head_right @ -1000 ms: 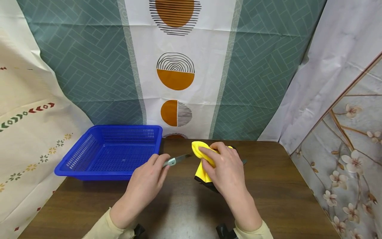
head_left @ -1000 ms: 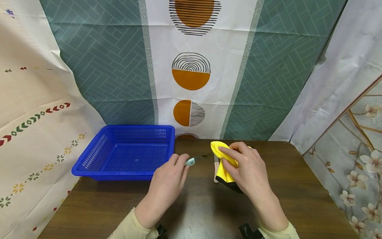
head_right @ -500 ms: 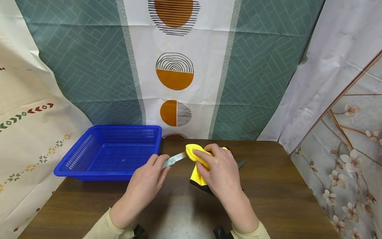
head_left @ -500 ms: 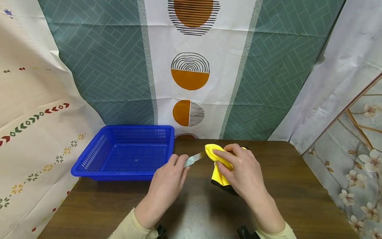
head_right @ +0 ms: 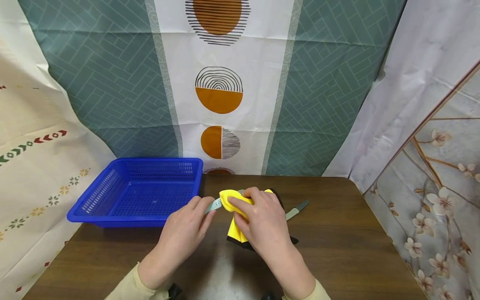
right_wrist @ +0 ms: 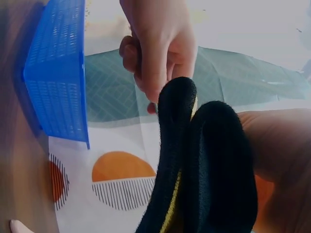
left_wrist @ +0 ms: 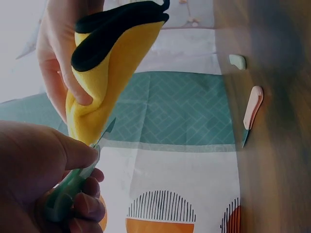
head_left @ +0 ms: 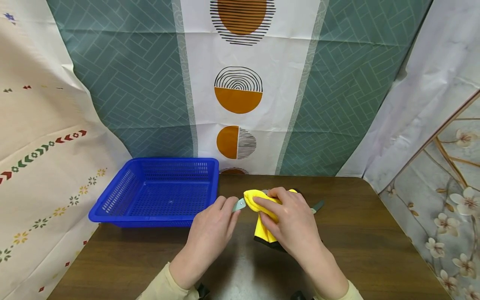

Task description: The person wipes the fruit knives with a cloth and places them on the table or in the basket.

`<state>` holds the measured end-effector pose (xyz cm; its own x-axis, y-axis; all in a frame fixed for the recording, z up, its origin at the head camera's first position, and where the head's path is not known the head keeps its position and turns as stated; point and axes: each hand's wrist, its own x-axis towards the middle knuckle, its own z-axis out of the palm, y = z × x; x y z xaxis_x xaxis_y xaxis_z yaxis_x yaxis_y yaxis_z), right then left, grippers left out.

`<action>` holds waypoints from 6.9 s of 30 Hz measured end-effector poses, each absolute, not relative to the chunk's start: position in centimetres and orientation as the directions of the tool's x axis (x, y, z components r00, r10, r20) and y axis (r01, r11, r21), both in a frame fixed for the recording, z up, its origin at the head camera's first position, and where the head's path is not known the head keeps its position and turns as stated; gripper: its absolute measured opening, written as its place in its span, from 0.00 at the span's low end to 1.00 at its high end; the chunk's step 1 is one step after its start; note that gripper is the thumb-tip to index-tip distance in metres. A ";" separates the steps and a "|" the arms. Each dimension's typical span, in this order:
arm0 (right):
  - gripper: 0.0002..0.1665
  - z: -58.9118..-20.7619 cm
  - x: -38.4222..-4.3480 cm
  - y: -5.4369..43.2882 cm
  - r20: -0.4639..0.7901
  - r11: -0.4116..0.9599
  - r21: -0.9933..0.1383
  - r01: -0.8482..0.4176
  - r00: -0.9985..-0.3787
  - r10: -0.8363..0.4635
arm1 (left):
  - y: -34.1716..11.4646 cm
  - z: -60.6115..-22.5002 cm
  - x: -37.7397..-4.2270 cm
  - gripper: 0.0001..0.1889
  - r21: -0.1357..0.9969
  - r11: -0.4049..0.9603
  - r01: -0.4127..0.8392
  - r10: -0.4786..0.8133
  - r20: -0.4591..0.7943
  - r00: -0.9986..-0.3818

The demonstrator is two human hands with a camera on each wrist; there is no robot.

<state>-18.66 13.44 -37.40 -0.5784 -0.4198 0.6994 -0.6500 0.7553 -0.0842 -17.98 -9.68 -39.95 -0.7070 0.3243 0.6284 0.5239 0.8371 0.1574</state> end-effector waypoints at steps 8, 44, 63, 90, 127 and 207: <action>0.28 -37.6 -18.7 13.3 0.682 0.746 -0.076 -0.662 -0.580 -0.445 | -9.6 -40.0 -17.9 0.13 0.136 0.833 0.536 0.344 0.632 -0.694; 0.26 -37.5 -20.0 16.0 0.617 0.839 -0.197 -0.507 -0.729 -0.295 | -9.7 -40.4 -18.2 0.13 0.095 0.833 0.545 0.334 0.699 -0.632; 0.24 -37.1 -19.9 16.6 0.622 0.847 -0.236 -0.477 -0.744 -0.245 | -9.7 -40.4 -18.3 0.12 0.098 0.827 0.553 0.329 0.715 -0.617; 0.26 -37.7 -18.5 13.0 0.648 0.776 -0.092 -0.624 -0.630 -0.429 | -9.6 -40.3 -18.1 0.12 0.123 0.841 0.528 0.338 0.643 -0.688; 0.22 -38.4 -21.2 16.9 0.516 0.884 -0.260 -0.388 -0.830 -0.212 | -9.8 -41.4 -19.1 0.11 0.114 0.856 0.504 0.314 0.660 -0.682; 0.23 -38.3 -21.1 16.5 0.545 0.862 -0.257 -0.437 -0.802 -0.244 | -10.3 -41.0 -19.4 0.11 0.104 0.863 0.494 0.288 0.701 -0.652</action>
